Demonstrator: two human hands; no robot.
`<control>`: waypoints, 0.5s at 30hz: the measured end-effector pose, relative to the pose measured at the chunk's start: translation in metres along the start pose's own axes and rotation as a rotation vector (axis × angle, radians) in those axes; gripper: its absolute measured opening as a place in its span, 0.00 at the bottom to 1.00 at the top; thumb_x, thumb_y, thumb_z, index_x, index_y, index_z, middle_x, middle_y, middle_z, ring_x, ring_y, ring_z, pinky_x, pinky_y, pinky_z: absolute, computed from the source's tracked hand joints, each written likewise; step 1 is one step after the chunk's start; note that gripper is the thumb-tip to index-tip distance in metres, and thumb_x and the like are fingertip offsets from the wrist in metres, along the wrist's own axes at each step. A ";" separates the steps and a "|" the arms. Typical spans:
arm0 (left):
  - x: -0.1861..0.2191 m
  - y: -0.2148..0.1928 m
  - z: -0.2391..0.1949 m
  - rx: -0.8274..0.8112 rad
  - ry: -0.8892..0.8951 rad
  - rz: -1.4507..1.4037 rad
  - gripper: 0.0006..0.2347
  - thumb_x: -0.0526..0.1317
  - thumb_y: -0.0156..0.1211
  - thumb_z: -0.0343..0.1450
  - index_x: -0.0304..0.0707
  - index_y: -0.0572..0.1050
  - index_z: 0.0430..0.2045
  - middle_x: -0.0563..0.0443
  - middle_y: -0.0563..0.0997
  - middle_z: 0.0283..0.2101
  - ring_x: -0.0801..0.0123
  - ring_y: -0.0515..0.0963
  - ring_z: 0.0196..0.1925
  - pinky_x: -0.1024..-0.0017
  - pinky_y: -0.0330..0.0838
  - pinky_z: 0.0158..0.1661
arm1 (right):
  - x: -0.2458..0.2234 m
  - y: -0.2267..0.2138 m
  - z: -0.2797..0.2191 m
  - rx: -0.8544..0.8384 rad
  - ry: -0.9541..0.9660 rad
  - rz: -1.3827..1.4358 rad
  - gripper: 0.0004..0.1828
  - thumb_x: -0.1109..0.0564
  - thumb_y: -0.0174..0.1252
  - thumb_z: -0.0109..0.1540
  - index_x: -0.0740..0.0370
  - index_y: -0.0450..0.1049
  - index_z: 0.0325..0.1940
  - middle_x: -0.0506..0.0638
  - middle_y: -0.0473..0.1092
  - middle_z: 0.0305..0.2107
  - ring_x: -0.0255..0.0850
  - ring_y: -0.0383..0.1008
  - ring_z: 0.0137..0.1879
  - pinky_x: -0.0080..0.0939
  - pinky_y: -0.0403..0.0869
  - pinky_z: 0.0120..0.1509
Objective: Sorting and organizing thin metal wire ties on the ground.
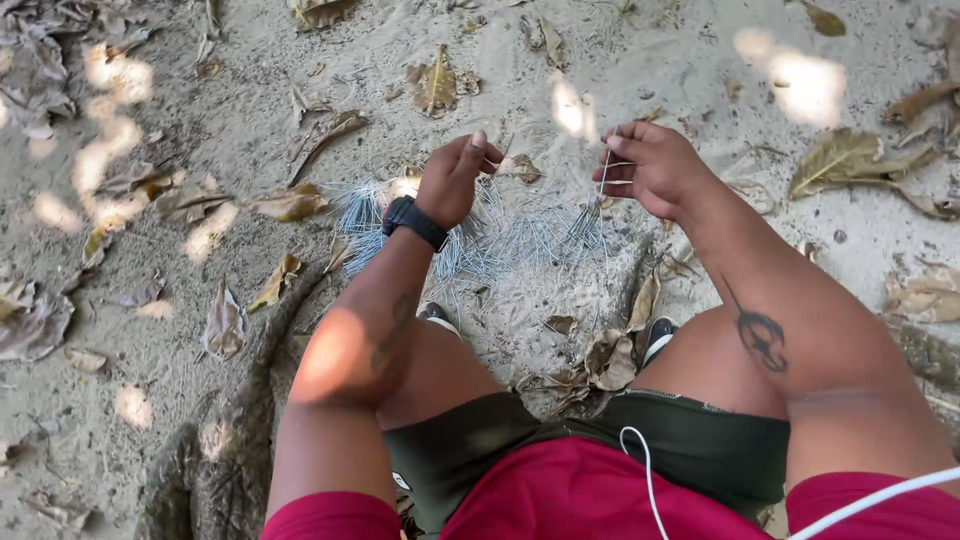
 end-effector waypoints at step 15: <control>-0.009 -0.003 -0.003 -0.008 -0.095 0.036 0.21 0.55 0.43 0.79 0.42 0.82 0.35 0.41 0.85 0.32 0.52 0.84 0.45 0.57 0.76 0.48 | 0.093 -0.019 0.047 -0.065 0.052 -1.891 0.20 0.47 0.48 0.62 0.38 0.86 0.47 0.54 0.82 0.41 0.58 0.83 0.52 0.66 0.78 0.56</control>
Point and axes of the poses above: each hand's wrist, its own z-axis towards the middle knuckle, its own y-axis out of the palm, x = y × z, the point moved 6 cm from there along z, towards the middle knuckle
